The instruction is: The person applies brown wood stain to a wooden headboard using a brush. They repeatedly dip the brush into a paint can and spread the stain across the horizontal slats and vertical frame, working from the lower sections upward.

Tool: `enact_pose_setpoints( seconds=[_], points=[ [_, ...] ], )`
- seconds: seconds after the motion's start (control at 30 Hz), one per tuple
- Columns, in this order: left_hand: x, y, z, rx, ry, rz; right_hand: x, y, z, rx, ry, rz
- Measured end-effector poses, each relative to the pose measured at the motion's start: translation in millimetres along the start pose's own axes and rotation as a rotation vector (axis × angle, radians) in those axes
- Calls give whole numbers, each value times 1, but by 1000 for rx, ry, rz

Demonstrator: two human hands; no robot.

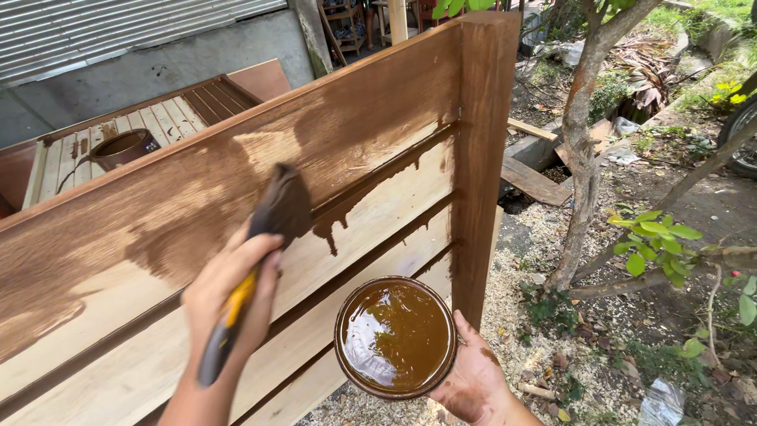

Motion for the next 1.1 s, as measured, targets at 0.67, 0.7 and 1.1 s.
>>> enact_pose_setpoints(
  seconds=[0.67,0.7,1.1],
  points=[
    [85,-220,-71,-72,-138,-6,-169,47,-14,-424,-246,42],
    [83,-209,-66,-73,-126,-47,-169,38,-9,-516,-275,33],
    [78,-12,-5,196,72,-540,-141,-8,0,-129,-217,248]
  ],
)
Point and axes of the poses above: each hand's wrist, its own z-axis away from the middle knuckle, its own y-axis out of the back of the hand, x = y × z, the point moved 6 cm from there along -z, towards the middle knuckle, and after that the axes turned 6 degrees about x, right-handed, at the moved point
